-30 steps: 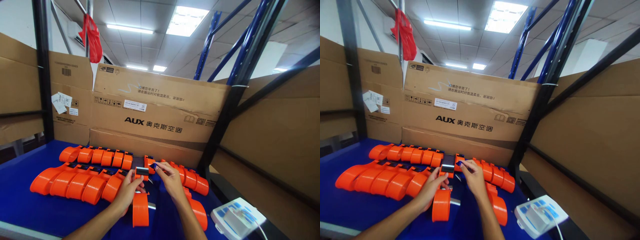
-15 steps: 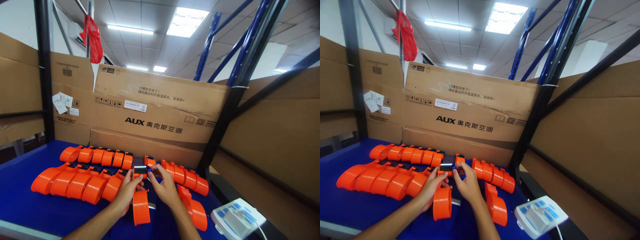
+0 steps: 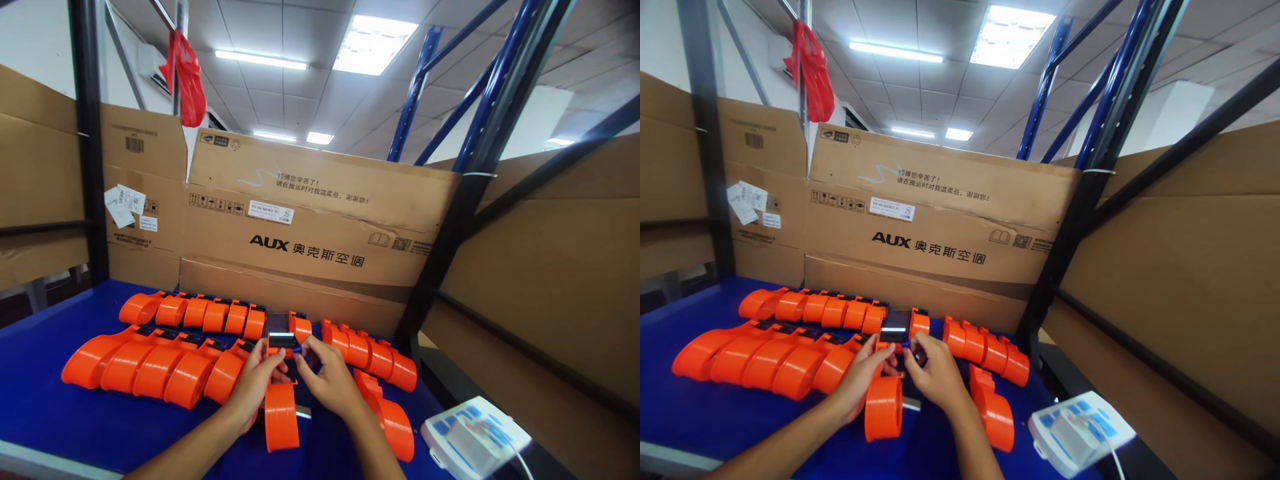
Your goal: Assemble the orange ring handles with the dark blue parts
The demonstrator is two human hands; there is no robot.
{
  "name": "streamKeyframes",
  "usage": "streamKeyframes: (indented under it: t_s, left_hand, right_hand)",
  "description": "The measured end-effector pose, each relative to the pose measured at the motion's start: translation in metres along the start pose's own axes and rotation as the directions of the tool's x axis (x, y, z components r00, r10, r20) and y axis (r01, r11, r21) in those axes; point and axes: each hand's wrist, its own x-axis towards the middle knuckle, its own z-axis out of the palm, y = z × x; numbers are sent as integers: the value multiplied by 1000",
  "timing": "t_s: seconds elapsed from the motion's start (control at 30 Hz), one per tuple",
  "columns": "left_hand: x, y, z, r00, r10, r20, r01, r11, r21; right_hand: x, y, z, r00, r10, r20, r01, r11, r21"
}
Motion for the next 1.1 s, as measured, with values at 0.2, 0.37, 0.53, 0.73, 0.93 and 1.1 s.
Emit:
streamKeyframes:
  t_s: [0.2,0.37,0.53,0.73,0.93,1.1]
  left_hand:
    - [0,0,-1,1000,3,7,-3,1000,7]
    - [0,-1,0,1000,11,2,-11,1000,8]
    - [2,-2,0,999,44,-8,-44,999,15]
    - [0,2,2,1000,5,2,-5,999,-42]
    - [-8,9,5,994,-41,97,51,993,-105]
    - [-17,17,10,950,-124,286,184,964,-194]
  right_hand:
    - [1,4,-1,1000,-14,25,14,1000,-14]
    - [1,6,1,1000,-5,30,6,1000,-21]
    - [2,3,4,999,4,52,-3,1000,-19]
    - [1,5,1,998,59,27,-63,982,176]
    - [5,5,1,962,268,50,-240,744,624]
    - [3,-4,-7,952,160,263,-304,606,735]
